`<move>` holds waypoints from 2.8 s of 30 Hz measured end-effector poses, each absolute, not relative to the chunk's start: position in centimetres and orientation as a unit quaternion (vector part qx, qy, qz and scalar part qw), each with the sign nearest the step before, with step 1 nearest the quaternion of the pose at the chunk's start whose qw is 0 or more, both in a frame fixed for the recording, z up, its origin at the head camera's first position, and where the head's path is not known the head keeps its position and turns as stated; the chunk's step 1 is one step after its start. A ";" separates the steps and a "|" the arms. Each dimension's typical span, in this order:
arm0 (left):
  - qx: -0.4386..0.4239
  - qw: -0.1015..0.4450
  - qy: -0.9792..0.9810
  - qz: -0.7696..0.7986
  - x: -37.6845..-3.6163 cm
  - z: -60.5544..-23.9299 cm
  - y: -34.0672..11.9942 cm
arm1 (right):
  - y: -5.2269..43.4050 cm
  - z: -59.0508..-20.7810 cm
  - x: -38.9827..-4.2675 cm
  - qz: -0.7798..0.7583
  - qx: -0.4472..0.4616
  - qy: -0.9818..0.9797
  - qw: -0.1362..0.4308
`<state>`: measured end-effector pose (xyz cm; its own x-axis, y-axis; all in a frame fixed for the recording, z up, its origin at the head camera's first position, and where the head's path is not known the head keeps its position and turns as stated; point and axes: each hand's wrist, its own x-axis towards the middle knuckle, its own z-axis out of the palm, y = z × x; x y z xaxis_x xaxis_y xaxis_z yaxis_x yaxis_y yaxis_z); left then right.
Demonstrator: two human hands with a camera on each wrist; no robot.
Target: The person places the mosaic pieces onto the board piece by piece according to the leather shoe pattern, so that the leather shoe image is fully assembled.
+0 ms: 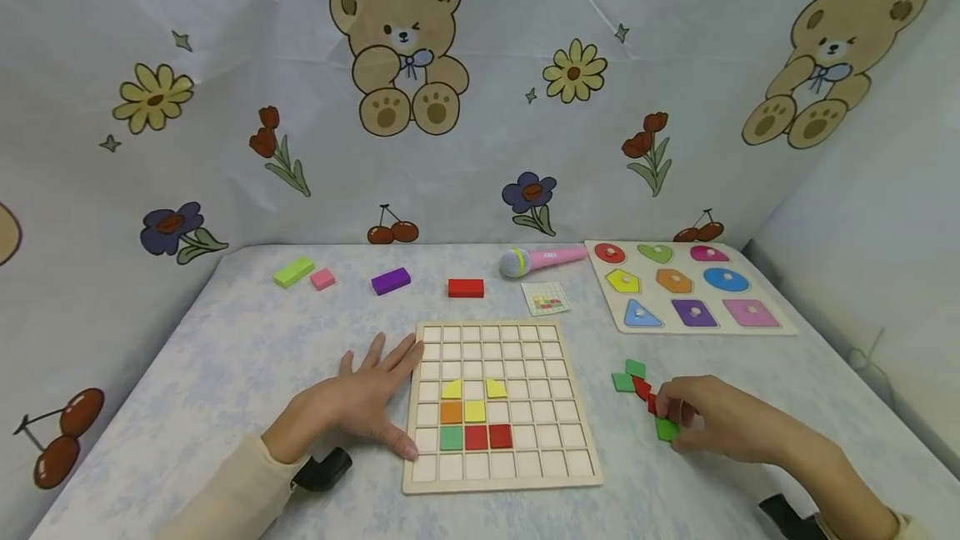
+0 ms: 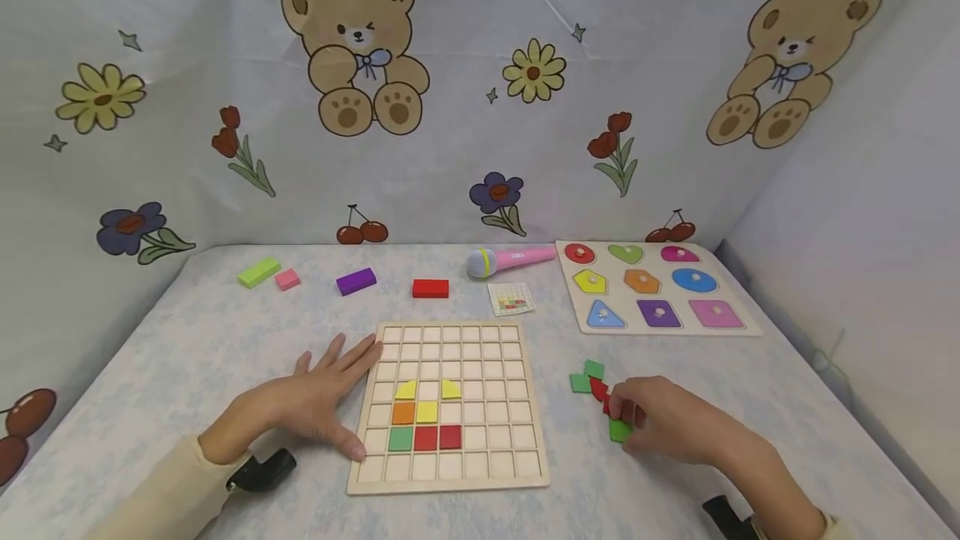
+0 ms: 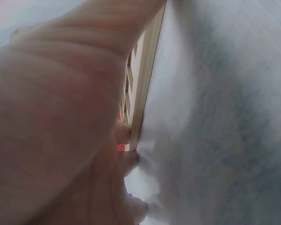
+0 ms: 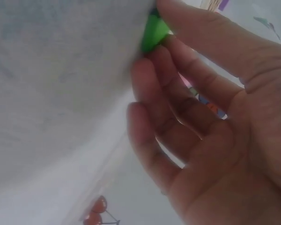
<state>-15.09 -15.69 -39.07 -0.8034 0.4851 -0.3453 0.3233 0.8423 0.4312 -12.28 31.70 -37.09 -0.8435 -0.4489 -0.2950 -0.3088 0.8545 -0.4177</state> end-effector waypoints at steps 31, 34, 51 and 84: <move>0.223 0.221 0.932 0.181 -14.9 -38.7 -15.8 | 19.4 -34.7 -13.2 -0.100 -0.328 0.921 0.183; 0.222 0.223 0.932 0.183 -14.9 -38.7 -15.8 | 17.7 -34.8 -13.3 -0.105 -0.343 0.915 0.187; 0.223 0.219 0.933 0.177 -15.0 -39.0 -15.7 | 15.4 -36.6 -13.3 -0.104 -0.392 0.896 0.181; 0.221 0.226 0.934 0.167 -15.0 -38.7 -15.7 | 26.4 -35.8 -19.1 -0.156 -0.207 0.945 0.201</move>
